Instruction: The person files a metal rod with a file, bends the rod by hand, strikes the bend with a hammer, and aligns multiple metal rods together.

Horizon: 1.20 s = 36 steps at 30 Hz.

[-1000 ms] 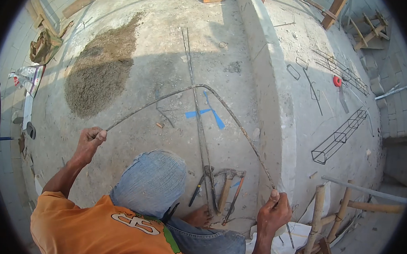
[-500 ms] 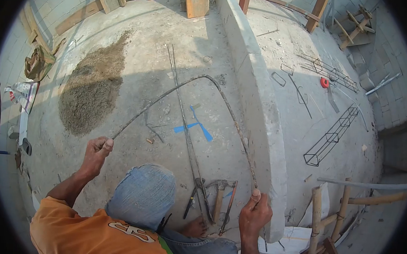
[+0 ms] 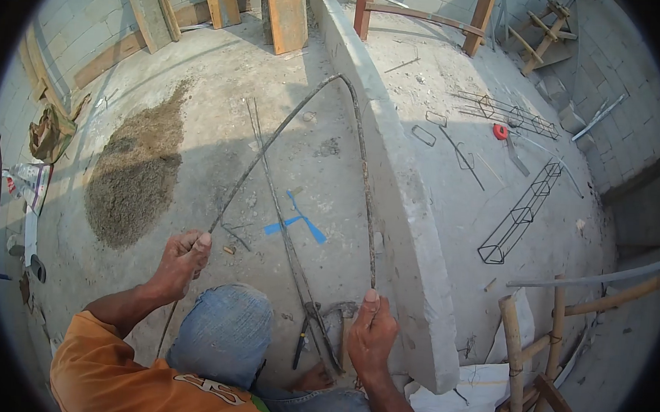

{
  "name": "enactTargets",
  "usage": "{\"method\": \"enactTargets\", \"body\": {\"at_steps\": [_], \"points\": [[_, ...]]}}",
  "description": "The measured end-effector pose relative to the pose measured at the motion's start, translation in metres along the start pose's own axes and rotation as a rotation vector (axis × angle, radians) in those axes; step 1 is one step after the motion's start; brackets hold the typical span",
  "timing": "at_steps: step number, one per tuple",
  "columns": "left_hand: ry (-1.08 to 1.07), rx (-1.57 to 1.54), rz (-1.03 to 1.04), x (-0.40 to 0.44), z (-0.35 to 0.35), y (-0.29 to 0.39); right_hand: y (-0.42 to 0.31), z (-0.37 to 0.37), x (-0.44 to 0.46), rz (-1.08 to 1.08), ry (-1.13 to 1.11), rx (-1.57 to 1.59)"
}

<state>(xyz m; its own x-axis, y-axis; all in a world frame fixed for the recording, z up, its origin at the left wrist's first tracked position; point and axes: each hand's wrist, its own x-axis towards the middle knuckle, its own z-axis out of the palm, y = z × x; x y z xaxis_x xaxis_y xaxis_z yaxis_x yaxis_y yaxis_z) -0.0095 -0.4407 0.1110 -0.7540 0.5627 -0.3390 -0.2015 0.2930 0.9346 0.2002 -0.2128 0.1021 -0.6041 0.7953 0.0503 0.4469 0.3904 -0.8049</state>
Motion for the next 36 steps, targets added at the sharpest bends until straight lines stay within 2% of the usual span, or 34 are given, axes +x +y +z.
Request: {"method": "enactTargets", "body": {"at_steps": [2,3,8,11,14,15,17,19,20,22,23,25,26,28,30,31,33,36], "points": [[0.024,-0.046,-0.065,0.007,0.003,0.008,0.0,0.003,0.005,-0.01,-0.011,0.004],[-0.043,-0.031,-0.091,0.01,0.009,0.011,-0.002,0.005,0.004,-0.003,-0.033,0.024],[-0.099,-0.137,-0.048,0.028,0.036,0.035,-0.02,0.047,0.013,-0.037,-0.078,0.322],[-0.14,-0.174,-0.019,0.035,0.042,0.057,-0.033,0.055,0.029,-0.093,0.004,0.374],[-0.133,-0.162,-0.004,0.04,0.033,0.069,-0.031,0.053,0.047,-0.106,-0.066,0.379],[-0.068,-0.15,-0.03,0.038,0.021,0.074,-0.037,0.028,0.058,-0.029,-0.132,0.306],[-0.154,-0.076,-0.007,0.035,-0.01,0.092,-0.037,-0.008,0.068,-0.027,-0.123,0.278],[-0.094,0.004,-0.031,0.03,-0.041,0.104,-0.039,-0.049,0.072,0.003,-0.115,0.136],[-0.101,0.085,-0.03,0.032,-0.057,0.111,-0.025,-0.065,0.077,-0.086,-0.063,-0.011],[0.048,0.297,0.032,0.042,-0.112,0.113,0.01,-0.121,0.094,-0.104,0.122,-0.386],[0.111,0.373,0.045,0.04,-0.154,0.111,0.033,-0.167,0.104,-0.042,0.171,-0.545],[0.256,0.565,0.099,0.043,-0.226,0.104,0.084,-0.244,0.095,-0.024,0.289,-0.552],[0.325,0.691,0.105,0.035,-0.241,0.095,0.085,-0.248,0.078,0.032,0.275,-0.586],[0.299,0.861,0.112,0.039,-0.235,0.076,0.076,-0.247,0.047,0.117,0.437,-0.308],[0.203,0.926,0.18,0.059,-0.21,0.055,0.076,-0.23,0.023,0.21,0.421,-0.179],[0.173,0.959,0.121,0.064,-0.183,0.056,0.079,-0.217,0.012,0.234,0.429,-0.089],[0.056,0.973,0.175,0.086,-0.16,0.049,0.084,-0.201,-0.005,0.35,0.399,0.003],[-0.077,0.962,0.291,0.11,-0.126,0.047,0.107,-0.208,-0.016,0.398,0.386,-0.008]]}}
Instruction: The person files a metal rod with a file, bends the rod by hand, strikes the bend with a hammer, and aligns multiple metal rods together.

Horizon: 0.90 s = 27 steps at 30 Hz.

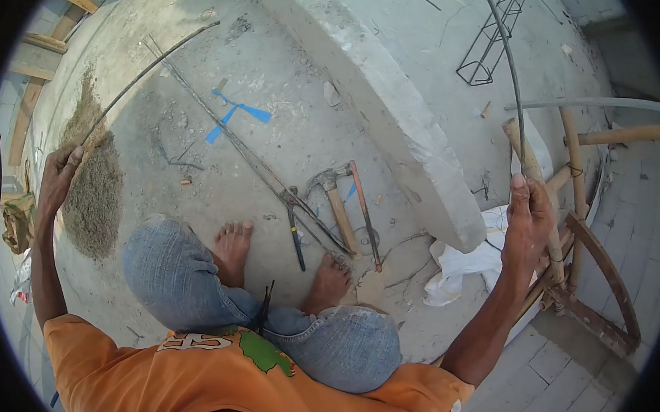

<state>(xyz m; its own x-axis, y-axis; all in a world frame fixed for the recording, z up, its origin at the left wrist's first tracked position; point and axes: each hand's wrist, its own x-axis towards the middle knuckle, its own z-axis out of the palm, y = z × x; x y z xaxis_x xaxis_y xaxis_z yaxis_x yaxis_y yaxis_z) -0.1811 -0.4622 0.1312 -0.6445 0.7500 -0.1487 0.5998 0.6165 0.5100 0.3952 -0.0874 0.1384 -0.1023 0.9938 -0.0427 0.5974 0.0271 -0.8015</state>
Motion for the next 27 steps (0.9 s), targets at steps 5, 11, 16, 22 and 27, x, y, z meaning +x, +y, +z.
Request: {"method": "enactTargets", "body": {"at_steps": [5,11,16,22,27], "points": [[-0.148,0.172,0.181,0.031,0.031,0.063,0.04,-0.017,0.05,-0.193,0.1,-0.175],[-0.186,0.379,0.439,0.047,0.083,0.11,0.083,0.01,0.113,-0.092,-0.031,-0.098],[-0.324,0.468,0.628,0.071,0.124,0.13,0.091,0.047,0.15,-0.079,-0.127,-0.12],[-0.491,0.549,0.642,0.092,0.178,0.12,0.108,0.097,0.184,0.044,-0.343,-0.054],[-0.587,0.624,0.68,0.097,0.207,0.107,0.116,0.125,0.205,0.064,-0.417,0.024]]}}
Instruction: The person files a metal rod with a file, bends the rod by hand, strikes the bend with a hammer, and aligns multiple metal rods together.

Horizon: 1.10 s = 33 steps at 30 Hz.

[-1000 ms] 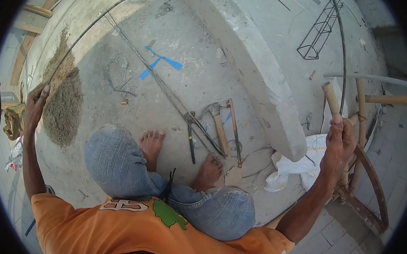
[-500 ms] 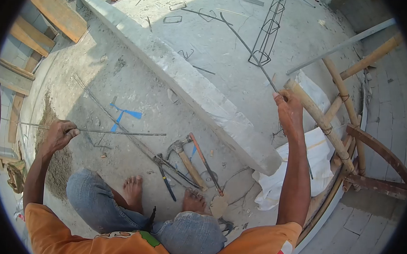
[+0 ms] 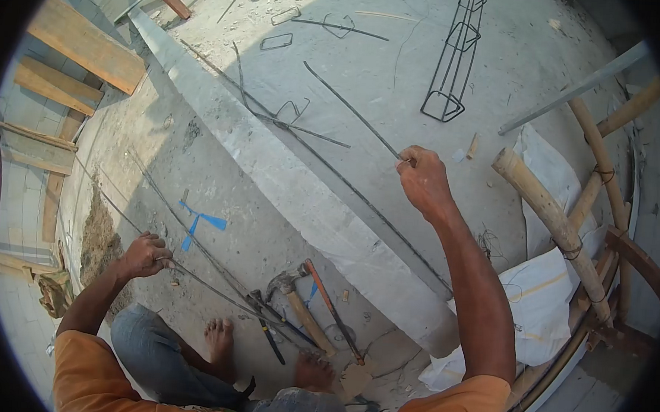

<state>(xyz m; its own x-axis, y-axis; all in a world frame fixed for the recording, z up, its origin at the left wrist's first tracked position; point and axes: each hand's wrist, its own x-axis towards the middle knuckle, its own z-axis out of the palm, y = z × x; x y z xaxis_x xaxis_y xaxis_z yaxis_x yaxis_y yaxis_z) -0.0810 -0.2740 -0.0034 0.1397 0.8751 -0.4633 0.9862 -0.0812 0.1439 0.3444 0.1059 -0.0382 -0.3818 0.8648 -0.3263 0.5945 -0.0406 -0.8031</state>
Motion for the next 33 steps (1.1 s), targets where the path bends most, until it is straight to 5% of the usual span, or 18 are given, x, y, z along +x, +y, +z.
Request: {"method": "enactTargets", "body": {"at_steps": [16,18,19,22,24,26,33], "points": [[-0.163,0.127,0.169,0.032,0.031,0.0,0.013,0.03,0.058,-0.202,0.047,0.027],[-0.171,0.128,0.186,0.032,0.036,0.004,0.023,0.04,0.063,-0.683,0.368,-0.237],[-0.171,0.128,0.191,0.033,0.038,0.004,0.022,0.037,0.057,-0.679,0.363,-0.241],[-0.171,0.145,0.195,0.034,0.04,0.002,0.01,0.024,0.027,-0.65,0.247,-0.383],[-0.173,0.155,0.184,0.034,0.043,0.002,0.018,0.018,0.007,-0.362,-0.162,-0.273],[-0.187,0.13,0.197,0.034,0.047,-0.001,0.04,0.022,-0.006,-0.292,-0.353,-0.401],[-0.168,0.156,0.189,0.042,0.065,-0.01,0.118,0.053,-0.013,-0.525,-0.419,-0.943]]}}
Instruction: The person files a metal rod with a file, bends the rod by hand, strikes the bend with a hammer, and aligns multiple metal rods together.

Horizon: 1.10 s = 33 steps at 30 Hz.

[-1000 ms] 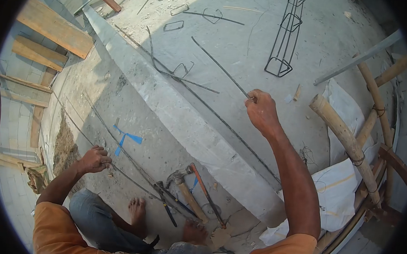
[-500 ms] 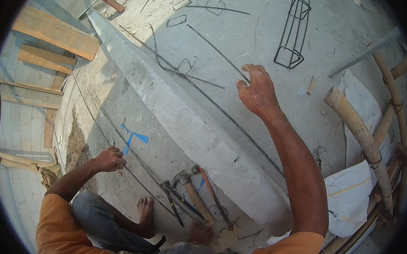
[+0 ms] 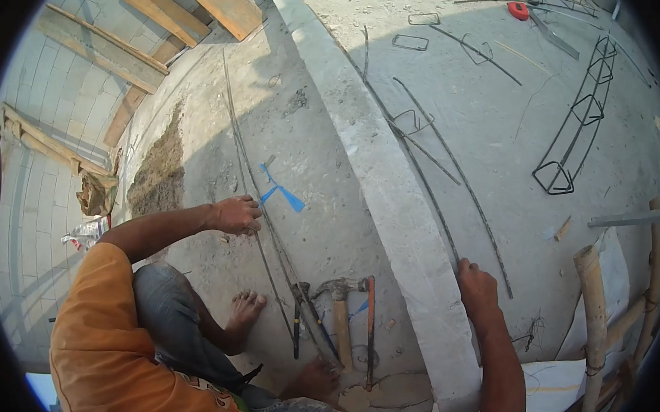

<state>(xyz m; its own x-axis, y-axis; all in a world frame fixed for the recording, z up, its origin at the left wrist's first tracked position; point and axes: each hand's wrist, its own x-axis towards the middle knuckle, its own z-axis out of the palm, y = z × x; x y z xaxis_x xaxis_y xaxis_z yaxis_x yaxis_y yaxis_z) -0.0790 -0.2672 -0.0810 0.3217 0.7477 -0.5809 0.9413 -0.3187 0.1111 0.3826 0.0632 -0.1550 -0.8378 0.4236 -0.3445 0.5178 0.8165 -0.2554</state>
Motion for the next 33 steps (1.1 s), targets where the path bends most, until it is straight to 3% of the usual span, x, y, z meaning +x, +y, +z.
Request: {"method": "enactTargets", "body": {"at_steps": [2,4,9,12,14,18,20,23,25,26,29,33], "points": [[0.021,-0.017,-0.017,0.004,0.007,-0.002,0.008,0.012,0.005,-0.006,-0.012,-0.07],[0.05,-0.028,0.005,0.006,0.016,-0.002,0.014,0.017,0.002,0.094,-0.002,0.068],[0.027,0.02,-0.097,0.012,0.032,0.004,0.064,0.075,0.017,0.063,0.046,0.171],[0.074,0.006,-0.179,0.004,0.021,0.011,0.045,0.029,0.009,0.125,0.092,0.19],[0.167,-0.028,-0.197,-0.003,0.018,0.011,0.011,-0.024,-0.009,0.171,0.079,-0.136],[0.269,-0.154,-0.27,-0.022,0.011,0.008,0.0,-0.053,-0.034,0.108,0.223,-0.308],[0.304,-0.157,-0.266,-0.036,0.003,0.002,0.001,-0.058,-0.042,0.174,0.277,-0.236],[0.357,-0.278,-0.302,-0.054,-0.017,0.003,0.004,-0.07,-0.065,0.24,0.406,0.002],[0.502,-0.417,-0.367,-0.065,-0.038,0.004,-0.001,-0.09,-0.085,0.237,0.668,0.219],[0.506,-0.415,-0.359,-0.067,-0.052,0.006,-0.006,-0.1,-0.097,0.244,0.671,0.215],[0.652,-0.846,-0.489,-0.067,-0.097,0.012,-0.023,-0.125,-0.137,0.299,0.672,0.314],[0.76,-1.177,-0.468,-0.04,-0.165,0.032,-0.038,-0.115,-0.189,0.334,0.73,0.421]]}}
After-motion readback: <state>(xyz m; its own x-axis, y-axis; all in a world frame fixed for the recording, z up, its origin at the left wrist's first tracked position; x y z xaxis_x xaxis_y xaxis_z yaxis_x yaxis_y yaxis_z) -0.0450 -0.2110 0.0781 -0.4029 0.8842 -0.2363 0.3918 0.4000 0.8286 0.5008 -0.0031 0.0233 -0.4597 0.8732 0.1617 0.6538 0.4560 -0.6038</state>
